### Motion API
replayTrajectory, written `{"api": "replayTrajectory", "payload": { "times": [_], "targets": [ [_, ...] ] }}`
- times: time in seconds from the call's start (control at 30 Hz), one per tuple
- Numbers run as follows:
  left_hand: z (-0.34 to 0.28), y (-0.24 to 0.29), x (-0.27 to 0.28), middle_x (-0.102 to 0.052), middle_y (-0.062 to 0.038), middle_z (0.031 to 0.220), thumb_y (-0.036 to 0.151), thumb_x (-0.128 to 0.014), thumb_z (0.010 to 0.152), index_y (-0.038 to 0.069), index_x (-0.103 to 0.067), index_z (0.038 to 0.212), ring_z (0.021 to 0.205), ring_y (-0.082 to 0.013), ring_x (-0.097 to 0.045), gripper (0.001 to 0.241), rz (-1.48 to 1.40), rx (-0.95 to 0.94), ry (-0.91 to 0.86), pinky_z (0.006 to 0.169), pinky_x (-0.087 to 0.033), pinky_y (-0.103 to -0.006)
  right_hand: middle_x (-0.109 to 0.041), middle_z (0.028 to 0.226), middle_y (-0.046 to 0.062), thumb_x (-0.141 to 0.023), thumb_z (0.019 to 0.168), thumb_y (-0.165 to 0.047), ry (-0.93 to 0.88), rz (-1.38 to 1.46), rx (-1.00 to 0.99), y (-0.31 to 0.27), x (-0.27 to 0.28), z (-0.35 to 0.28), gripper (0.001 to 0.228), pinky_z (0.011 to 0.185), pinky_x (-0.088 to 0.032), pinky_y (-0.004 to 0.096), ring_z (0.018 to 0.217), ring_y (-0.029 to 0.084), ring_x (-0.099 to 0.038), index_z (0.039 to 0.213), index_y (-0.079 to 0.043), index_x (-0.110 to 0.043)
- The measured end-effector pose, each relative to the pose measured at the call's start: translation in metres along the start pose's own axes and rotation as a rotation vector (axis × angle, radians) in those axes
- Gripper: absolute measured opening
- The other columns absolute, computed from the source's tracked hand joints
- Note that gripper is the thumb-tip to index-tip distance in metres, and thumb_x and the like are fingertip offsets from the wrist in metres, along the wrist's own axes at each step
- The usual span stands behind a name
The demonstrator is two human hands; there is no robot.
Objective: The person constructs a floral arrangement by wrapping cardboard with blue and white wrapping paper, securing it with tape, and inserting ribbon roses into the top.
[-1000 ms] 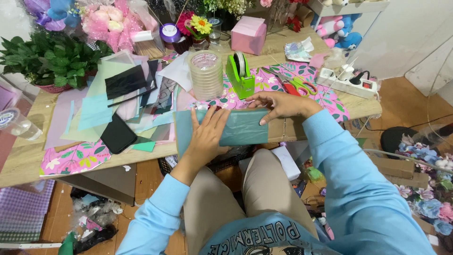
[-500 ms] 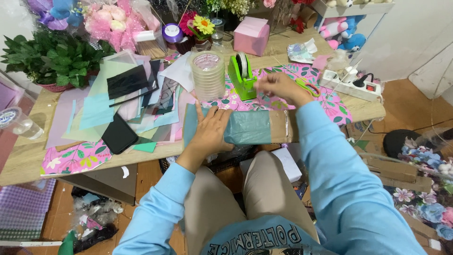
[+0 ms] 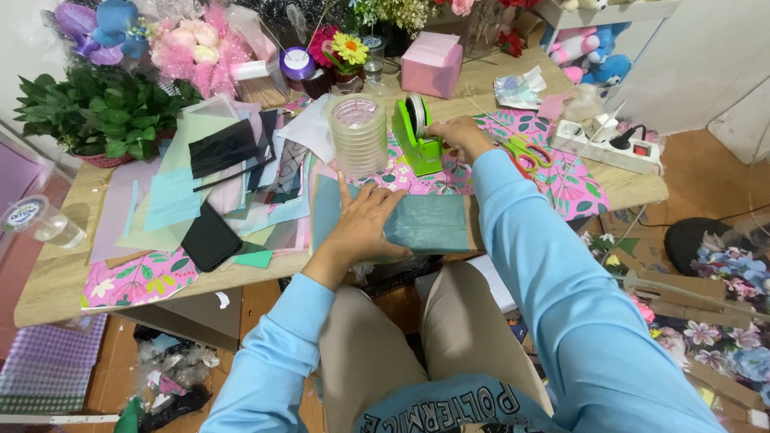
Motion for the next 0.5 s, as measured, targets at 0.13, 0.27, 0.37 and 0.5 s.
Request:
{"api": "replayTrajectory", "payload": {
  "times": [0.13, 0.27, 0.37, 0.5],
  "targets": [
    [0.001, 0.002, 0.002, -0.055, -0.012, 0.144, 0.059, -0.082, 0.058, 0.015, -0.044, 0.151, 0.147, -0.0348, -0.033, 0.109, 0.011, -0.007, -0.012, 0.116, 0.023, -0.0719, -0.06, 0.133, 0.029, -0.085, 0.081, -0.03, 0.005, 0.047, -0.046, -0.007, -0.005, -0.009, 0.072, 0.097, -0.053, 0.053, 0.122, 0.042, -0.064, 0.133, 0.011, -0.057],
    [0.005, 0.005, 0.0, -0.052, -0.014, 0.147, 0.052, -0.083, 0.059, 0.012, -0.043, 0.149, 0.149, -0.036, -0.031, 0.107, 0.015, -0.002, -0.056, 0.116, 0.026, -0.069, -0.061, 0.134, 0.023, -0.084, 0.081, -0.029, 0.025, 0.21, -0.086, -0.006, -0.02, 0.005, 0.072, 0.105, -0.047, 0.052, 0.128, 0.04, -0.06, 0.135, 0.008, -0.055],
    [0.007, 0.005, -0.001, -0.049, -0.017, 0.15, 0.049, -0.085, 0.06, 0.009, -0.041, 0.149, 0.15, -0.0372, -0.028, 0.106, 0.016, -0.004, -0.088, 0.115, 0.028, -0.0667, -0.064, 0.131, 0.018, -0.084, 0.079, -0.029, 0.035, 0.33, -0.097, -0.002, -0.028, 0.018, 0.07, 0.109, -0.042, 0.053, 0.129, 0.04, -0.059, 0.133, 0.006, -0.056],
    [0.011, 0.001, -0.007, -0.048, -0.017, 0.152, 0.05, -0.086, 0.059, 0.011, -0.039, 0.148, 0.151, -0.0368, -0.027, 0.109, 0.0, 0.007, -0.108, 0.113, 0.032, -0.0655, -0.067, 0.125, 0.016, -0.084, 0.076, -0.028, 0.102, 0.335, -0.097, -0.016, -0.019, -0.017, 0.066, 0.105, -0.047, 0.049, 0.124, 0.039, -0.063, 0.128, 0.004, -0.061]
  ]
}}
Point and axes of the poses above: each hand's wrist, its own z-axis towards the middle knuckle, its own x-axis out of the back of the hand, y = z × x, the point moved 5 cm from there along z, towards the middle knuckle
